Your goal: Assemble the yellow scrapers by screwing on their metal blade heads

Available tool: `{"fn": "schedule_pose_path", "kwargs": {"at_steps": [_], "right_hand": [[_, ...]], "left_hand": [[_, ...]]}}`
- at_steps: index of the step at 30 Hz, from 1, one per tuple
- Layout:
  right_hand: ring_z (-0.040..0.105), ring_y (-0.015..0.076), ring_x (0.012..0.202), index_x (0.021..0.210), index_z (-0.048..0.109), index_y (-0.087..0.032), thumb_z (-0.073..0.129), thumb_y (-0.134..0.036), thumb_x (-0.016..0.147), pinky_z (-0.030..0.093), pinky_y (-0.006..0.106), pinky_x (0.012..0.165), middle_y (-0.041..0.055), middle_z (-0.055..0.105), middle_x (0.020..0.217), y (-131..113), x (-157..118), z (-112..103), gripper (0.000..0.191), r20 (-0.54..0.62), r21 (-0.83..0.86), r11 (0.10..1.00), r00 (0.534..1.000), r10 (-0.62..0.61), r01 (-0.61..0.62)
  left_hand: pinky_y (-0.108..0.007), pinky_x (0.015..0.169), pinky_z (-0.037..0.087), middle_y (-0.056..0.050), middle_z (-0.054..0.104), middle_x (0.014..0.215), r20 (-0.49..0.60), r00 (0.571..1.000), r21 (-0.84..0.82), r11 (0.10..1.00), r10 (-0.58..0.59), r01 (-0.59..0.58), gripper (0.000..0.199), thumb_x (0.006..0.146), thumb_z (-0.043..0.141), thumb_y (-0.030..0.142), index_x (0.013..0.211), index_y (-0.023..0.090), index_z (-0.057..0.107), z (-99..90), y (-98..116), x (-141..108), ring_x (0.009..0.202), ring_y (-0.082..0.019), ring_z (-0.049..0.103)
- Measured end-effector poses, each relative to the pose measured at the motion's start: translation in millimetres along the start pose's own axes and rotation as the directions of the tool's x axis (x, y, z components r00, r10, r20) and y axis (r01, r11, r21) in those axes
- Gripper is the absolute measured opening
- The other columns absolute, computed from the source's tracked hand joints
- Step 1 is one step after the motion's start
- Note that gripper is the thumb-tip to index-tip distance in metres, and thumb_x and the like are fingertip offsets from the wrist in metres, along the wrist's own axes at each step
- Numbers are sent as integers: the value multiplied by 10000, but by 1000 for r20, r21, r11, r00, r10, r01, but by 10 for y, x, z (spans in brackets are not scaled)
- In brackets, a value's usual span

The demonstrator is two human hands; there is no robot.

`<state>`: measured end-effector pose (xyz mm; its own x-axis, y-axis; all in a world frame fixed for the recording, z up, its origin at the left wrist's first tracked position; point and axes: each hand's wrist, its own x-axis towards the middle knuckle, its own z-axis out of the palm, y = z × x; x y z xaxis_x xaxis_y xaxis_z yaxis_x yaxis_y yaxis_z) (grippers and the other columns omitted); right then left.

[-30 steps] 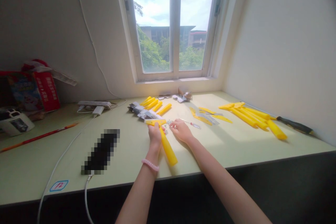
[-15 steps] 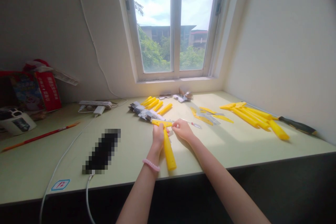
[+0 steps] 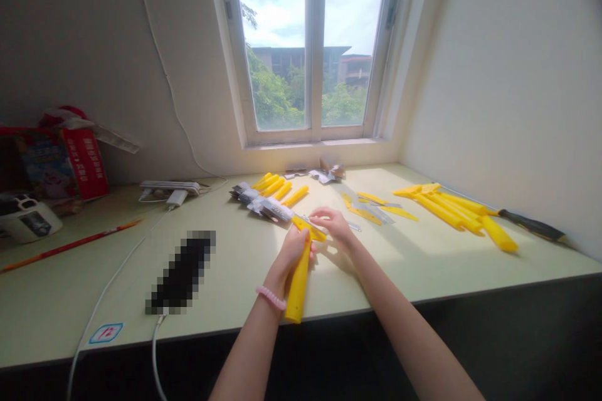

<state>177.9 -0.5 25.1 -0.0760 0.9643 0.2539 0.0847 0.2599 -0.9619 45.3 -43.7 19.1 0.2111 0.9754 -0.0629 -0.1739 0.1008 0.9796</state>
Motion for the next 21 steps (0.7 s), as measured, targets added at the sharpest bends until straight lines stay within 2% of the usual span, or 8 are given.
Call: {"fn": "schedule_pose_path", "kwargs": {"at_steps": [3,9,16,21], "right_hand": [[619,199,862,710,687,-212,711,-298,636,513,311,734,72,653,988,-40,-42,60,116,104,35,999,994,-42,38],[618,179,768,722,675,-201,693,-312,655,503,293,679,52,660,840,-69,-65,96,131,143,21,1000,990,0,-3],[587,149,593,762,606,-204,678,-291,653,465,260,534,12,631,692,-126,-113,88,157,196,82,988,974,116,-134],[585,157,638,741,577,-208,697,-268,636,473,261,547,7,612,705,-125,-104,82,171,200,106,985,973,112,-135]], "left_hand": [[-217,396,377,25,513,551,61,997,1,999,36,-37,328,832,487,356,1109,182,476,-16,-22,17,384,-103,451],[-223,408,351,13,522,555,55,998,-20,999,27,-26,372,783,583,388,1080,178,508,15,-11,-16,392,-104,456],[-225,434,352,17,522,560,90,996,-14,1000,19,-18,358,787,572,332,1102,176,501,46,15,-66,415,-101,465],[-209,445,343,32,516,565,124,992,4,1000,14,-15,367,811,540,311,1140,164,470,22,2,-48,424,-84,459]]}}
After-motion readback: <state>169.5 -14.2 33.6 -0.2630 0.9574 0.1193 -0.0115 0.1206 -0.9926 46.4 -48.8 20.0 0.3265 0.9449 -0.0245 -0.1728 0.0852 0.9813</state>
